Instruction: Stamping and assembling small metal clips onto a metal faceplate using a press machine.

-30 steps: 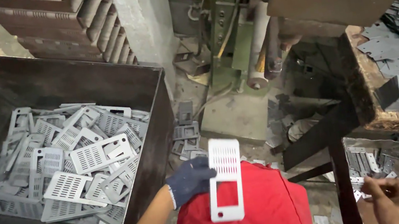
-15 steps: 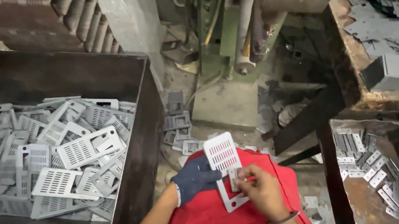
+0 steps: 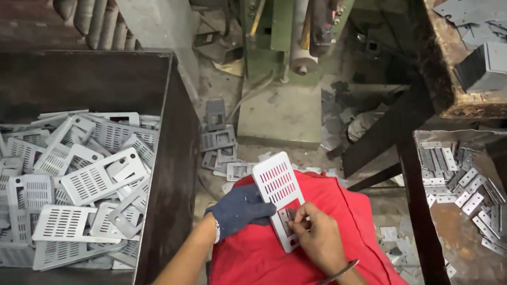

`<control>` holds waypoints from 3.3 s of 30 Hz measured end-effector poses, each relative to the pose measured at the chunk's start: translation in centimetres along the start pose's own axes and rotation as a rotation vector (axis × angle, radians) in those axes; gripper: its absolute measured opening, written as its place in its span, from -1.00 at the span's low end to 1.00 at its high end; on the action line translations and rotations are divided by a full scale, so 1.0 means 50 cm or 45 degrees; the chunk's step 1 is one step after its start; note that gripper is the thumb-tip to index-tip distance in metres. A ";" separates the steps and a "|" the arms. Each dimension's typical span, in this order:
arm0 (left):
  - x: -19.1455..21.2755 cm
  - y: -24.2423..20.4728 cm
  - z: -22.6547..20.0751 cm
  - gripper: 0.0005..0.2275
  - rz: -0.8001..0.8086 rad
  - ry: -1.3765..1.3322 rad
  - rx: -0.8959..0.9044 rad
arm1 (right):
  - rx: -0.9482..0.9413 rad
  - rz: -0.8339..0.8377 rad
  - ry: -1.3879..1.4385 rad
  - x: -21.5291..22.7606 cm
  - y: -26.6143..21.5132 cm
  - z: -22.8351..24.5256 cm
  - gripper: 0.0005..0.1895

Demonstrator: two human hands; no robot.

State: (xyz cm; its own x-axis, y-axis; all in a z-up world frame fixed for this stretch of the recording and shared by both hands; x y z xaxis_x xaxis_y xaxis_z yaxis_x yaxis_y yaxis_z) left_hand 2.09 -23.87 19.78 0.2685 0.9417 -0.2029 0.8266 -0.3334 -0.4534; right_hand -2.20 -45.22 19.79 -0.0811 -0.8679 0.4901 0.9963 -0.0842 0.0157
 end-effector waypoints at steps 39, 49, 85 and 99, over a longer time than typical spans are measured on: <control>-0.081 -0.084 -0.293 -0.73 -0.484 -0.856 -0.488 | -0.530 0.147 1.326 0.197 0.119 0.279 -0.83; -0.097 -0.126 -0.338 -0.70 -0.501 -0.759 -0.584 | -0.514 0.179 1.334 0.218 0.121 0.298 -0.85; -0.088 0.081 -0.546 -0.81 -0.342 -0.825 -0.841 | -0.527 0.296 1.776 0.307 0.341 0.407 -0.81; -0.057 0.098 -0.521 -0.83 -0.344 -0.670 -0.858 | -0.450 0.306 1.745 0.297 0.333 0.416 -0.90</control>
State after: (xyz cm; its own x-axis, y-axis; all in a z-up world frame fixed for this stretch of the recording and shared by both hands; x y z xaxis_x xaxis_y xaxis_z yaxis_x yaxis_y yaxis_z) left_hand 18.25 -26.98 40.78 -0.1019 0.7857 -0.6102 0.9882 0.1505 0.0287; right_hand 13.74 -49.32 45.46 -0.0799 -0.6399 -0.7643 0.9469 0.1908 -0.2587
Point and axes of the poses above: each hand's wrist, its own y-axis towards the middle knuckle, its own x-axis out of the back of the hand, z = x × y, the point moved 2 cm from there along y, towards the middle knuckle, and after that the axes turned 10 degrees about -z, right-handed, at the moved point
